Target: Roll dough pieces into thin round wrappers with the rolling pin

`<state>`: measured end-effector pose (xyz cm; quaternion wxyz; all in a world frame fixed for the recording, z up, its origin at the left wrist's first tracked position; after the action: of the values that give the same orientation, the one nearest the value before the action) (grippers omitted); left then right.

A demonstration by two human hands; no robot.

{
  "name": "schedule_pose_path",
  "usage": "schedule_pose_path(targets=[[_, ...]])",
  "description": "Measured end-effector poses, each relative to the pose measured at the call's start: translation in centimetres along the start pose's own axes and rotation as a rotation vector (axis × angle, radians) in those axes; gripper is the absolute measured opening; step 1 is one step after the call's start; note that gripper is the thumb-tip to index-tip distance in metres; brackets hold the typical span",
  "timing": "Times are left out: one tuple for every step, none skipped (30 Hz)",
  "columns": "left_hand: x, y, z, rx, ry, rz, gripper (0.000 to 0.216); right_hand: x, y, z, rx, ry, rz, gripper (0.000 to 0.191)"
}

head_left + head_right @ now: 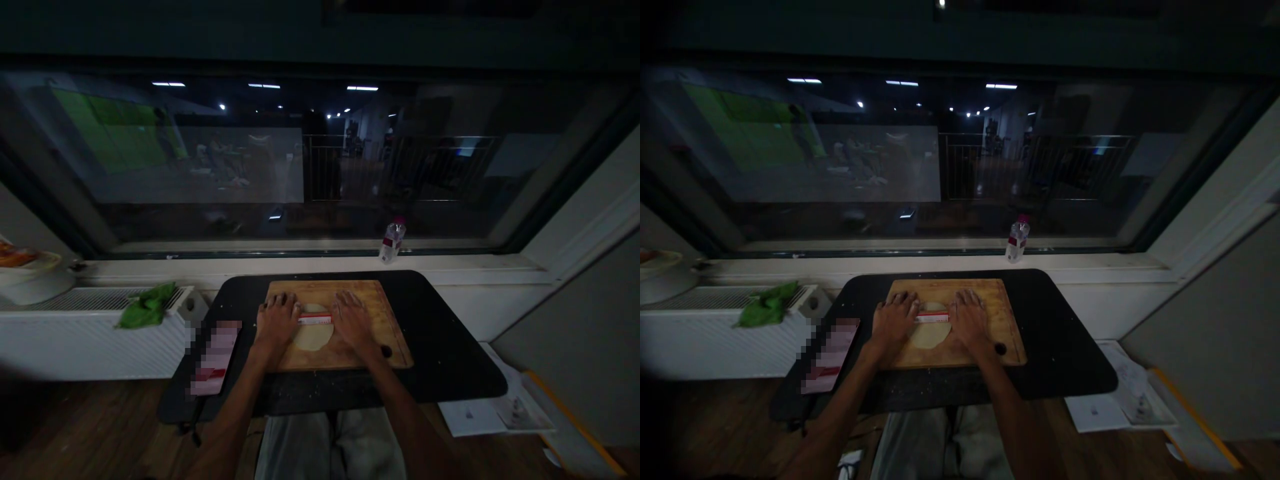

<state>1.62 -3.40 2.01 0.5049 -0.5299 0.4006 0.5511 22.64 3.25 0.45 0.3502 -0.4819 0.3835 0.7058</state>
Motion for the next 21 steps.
schedule_pose_path(targets=[[-0.2, -0.1, -0.5, 0.025, 0.002, 0.01, 0.051, 0.0, 0.1, -0.2, -0.005, -0.003, -0.005, 0.05], [-0.4, -0.2, -1.0, 0.052, 0.004, 0.019, 0.05, -0.1, 0.1, -0.5, -0.009, -0.008, -0.01, 0.049], [-0.6, -0.3, -1.5, 0.075, 0.005, 0.027, 0.05, -0.1, 0.2, -0.7, -0.015, -0.014, -0.014, 0.049], [-0.8, -0.3, -1.9, 0.092, 0.003, 0.034, 0.049, -0.2, 0.3, -0.9, -0.024, -0.018, -0.017, 0.048], [-1.0, -0.4, -2.4, 0.096, -0.003, 0.038, 0.05, -0.2, 0.3, -1.2, -0.035, -0.023, -0.019, 0.047], [-1.1, -0.4, -2.7, 0.093, -0.01, 0.041, 0.05, -0.4, 0.4, -1.4, -0.044, -0.027, -0.021, 0.047], [-1.2, -0.4, -3.0, 0.09, -0.015, 0.043, 0.051, -0.5, 0.5, -1.7, -0.046, -0.03, -0.024, 0.047], [-1.2, -0.5, -3.3, 0.086, -0.02, 0.04, 0.051, -0.6, 0.6, -2.0, -0.044, -0.028, -0.027, 0.047], [-1.2, -0.5, -3.6, 0.078, -0.024, 0.033, 0.052, -0.8, 0.7, -2.3, -0.039, -0.024, -0.029, 0.047], [-1.1, -0.4, -3.8, 0.068, -0.028, 0.026, 0.053, -1.0, 0.8, -2.6, -0.034, -0.019, -0.029, 0.047], [-1.0, -0.4, -4.1, 0.059, -0.034, 0.02, 0.054, -1.2, 0.9, -2.9, -0.03, -0.015, -0.026, 0.047], [-0.9, -0.3, -4.3, 0.052, -0.04, 0.018, 0.055, -1.3, 1.0, -3.2, -0.027, -0.014, -0.023, 0.048], [-0.8, -0.3, -4.6, 0.048, -0.046, 0.021, 0.056, -1.4, 1.0, -3.6, -0.027, -0.017, -0.02, 0.048], [-0.6, -0.2, -4.9, 0.054, -0.05, 0.026, 0.056, -1.5, 1.1, -4.0, -0.026, -0.027, -0.015, 0.048], [-0.5, -0.1, -5.1, 0.069, -0.054, 0.031, 0.055, -1.6, 1.1, -4.4, -0.022, -0.041, -0.009, 0.049], [-0.3, 0.1, -5.4, 0.088, -0.06, 0.032, 0.055, -1.6, 1.1, -4.9, -0.018, -0.057, -0.001, 0.049], [-0.1, 0.2, -5.7, 0.11, -0.068, 0.026, 0.054, -1.6, 1.2, -5.4, -0.014, -0.074, 0.01, 0.049], [0.0, 0.4, -6.1, 0.125, -0.081, 0.013, 0.053, -1.6, 1.2, -5.8, -0.013, -0.091, 0.024, 0.049], [0.1, 0.6, -6.4, 0.133, -0.094, 0.0, 0.053, -1.5, 1.2, -6.4, -0.015, -0.106, 0.038, 0.049], [0.2, 0.7, -6.6, 0.144, -0.101, -0.012, 0.053, -1.4, 1.2, -6.9, -0.018, -0.12, 0.052, 0.05], [0.3, 0.9, -6.9, 0.156, -0.104, -0.023, 0.053, -1.4, 1.3, -7.3, -0.018, -0.132, 0.063, 0.05]])
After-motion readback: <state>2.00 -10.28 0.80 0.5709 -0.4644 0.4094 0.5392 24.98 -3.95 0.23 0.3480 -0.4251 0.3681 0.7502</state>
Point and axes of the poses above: each hand's wrist, its own z-axis towards the middle knuckle, its own x-axis out of the palm, y = z × x, the point moved 2 cm from there along z, towards the middle knuckle
